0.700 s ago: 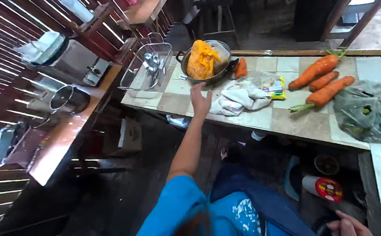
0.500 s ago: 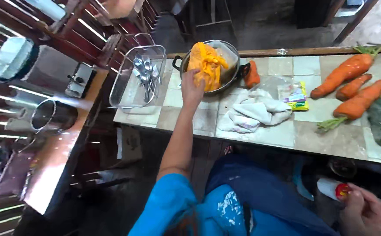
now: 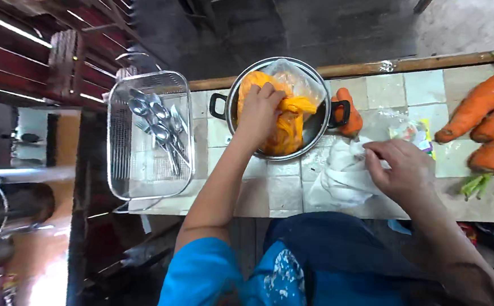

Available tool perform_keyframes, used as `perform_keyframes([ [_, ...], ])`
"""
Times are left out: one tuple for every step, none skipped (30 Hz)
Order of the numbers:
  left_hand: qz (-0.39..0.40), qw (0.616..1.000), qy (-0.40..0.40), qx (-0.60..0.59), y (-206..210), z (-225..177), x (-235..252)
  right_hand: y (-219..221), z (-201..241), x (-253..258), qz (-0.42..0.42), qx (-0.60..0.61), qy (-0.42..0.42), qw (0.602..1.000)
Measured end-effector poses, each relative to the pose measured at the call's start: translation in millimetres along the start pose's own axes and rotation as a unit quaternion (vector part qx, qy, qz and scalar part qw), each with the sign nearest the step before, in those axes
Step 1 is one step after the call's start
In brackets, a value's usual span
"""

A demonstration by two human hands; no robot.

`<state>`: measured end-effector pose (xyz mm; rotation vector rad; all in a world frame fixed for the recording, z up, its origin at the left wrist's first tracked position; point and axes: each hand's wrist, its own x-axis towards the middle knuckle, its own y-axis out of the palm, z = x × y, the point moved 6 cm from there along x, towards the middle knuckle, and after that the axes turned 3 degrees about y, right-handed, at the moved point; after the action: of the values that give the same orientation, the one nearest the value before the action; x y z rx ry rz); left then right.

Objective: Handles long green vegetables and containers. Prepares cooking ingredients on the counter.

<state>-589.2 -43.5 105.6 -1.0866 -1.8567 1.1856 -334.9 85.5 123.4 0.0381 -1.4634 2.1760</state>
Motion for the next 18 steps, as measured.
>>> perform_keyframes([
  [-0.01, 1.0, 0.011, 0.0, 0, 2, -2, 13, 2, 17, 0.035, -0.006, 0.007, 0.999],
  [-0.023, 1.0, 0.019, -0.001, -1, 5, -6, 26, 4, 34, 0.067, -0.011, 0.012, 0.998],
  [-0.038, 0.999, 0.024, -0.009, -3, 7, -11, 38, 5, 49, 0.094, -0.011, 0.011, 0.995],
  [-0.056, 0.998, 0.028, -0.03, -6, 9, -18, 51, 6, 62, 0.11, -0.007, 0.002, 0.994],
  [-0.083, 0.994, 0.033, -0.065, -9, 12, -26, 63, 7, 74, 0.124, 0.002, -0.005, 0.992],
  [-0.119, 0.986, 0.039, -0.111, -13, 15, -36, 74, 7, 84, 0.142, 0.013, -0.008, 0.99],
  [-0.153, 0.974, 0.042, -0.159, -17, 18, -46, 84, 8, 92, 0.16, 0.022, -0.009, 0.987],
  [-0.186, 0.96, 0.042, -0.207, -20, 22, -56, 93, 9, 98, 0.177, 0.027, -0.007, 0.984],
  [-0.211, 0.944, 0.036, -0.251, -23, 25, -65, 102, 9, 103, 0.196, 0.023, -0.004, 0.98],
  [-0.234, 0.928, 0.026, -0.289, -24, 30, -73, 109, 8, 107, 0.204, 0.013, -0.005, 0.979],
  [-0.253, 0.912, 0.016, -0.321, -24, 36, -81, 113, 8, 108, 0.202, 0.0, -0.011, 0.979],
  [-0.275, 0.898, 0.005, -0.345, -26, 41, -89, 116, 8, 109, 0.194, -0.012, -0.019, 0.981],
  [-0.297, 0.884, -0.003, -0.361, -29, 46, -96, 118, 8, 109, 0.188, -0.019, -0.024, 0.982],
  [-0.32, 0.868, -0.012, -0.379, -31, 52, -105, 119, 7, 109, 0.183, -0.022, -0.027, 0.983],
  [-0.346, 0.85, -0.019, -0.397, -33, 58, -114, 119, 5, 109, 0.176, -0.023, -0.03, 0.984],
  [-0.365, 0.837, -0.027, -0.406, -34, 63, -123, 119, 4, 109, 0.17, -0.021, -0.03, 0.985],
  [-0.376, 0.827, -0.033, -0.416, -33, 67, -131, 119, 3, 109, 0.164, -0.018, -0.029, 0.986],
  [-0.386, 0.815, -0.041, -0.43, -32, 70, -137, 119, 3, 109, 0.16, -0.017, -0.028, 0.987],
])
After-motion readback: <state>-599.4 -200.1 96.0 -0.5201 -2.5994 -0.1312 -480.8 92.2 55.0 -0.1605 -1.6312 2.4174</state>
